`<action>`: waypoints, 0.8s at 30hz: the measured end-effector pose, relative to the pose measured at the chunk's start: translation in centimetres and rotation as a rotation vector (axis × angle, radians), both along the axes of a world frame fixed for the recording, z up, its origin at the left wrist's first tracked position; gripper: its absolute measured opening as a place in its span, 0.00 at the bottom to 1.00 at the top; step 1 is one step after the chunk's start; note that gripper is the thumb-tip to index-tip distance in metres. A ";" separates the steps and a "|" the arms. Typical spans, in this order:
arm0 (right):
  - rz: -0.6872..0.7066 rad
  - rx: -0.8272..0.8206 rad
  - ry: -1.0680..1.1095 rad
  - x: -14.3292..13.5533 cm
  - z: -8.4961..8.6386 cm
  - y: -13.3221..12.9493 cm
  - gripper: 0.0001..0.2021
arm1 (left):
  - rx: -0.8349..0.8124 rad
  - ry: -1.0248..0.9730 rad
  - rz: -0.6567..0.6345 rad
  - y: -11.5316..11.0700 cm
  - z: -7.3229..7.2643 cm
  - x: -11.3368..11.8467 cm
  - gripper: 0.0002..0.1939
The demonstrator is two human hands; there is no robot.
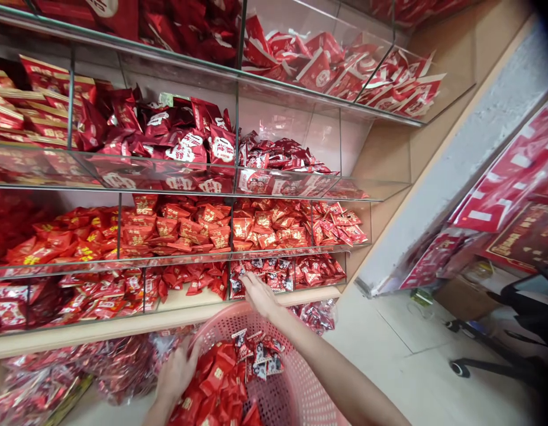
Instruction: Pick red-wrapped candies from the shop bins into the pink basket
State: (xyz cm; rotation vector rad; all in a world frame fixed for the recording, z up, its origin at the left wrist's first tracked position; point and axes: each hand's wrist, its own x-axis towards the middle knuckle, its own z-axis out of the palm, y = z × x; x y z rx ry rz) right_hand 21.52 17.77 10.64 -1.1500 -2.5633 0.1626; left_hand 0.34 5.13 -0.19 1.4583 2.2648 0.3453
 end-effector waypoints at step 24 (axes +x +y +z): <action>0.171 0.055 0.085 2.7 1.1 -2.5 0.22 | -0.019 -0.005 -0.002 -0.1 1.1 0.5 0.29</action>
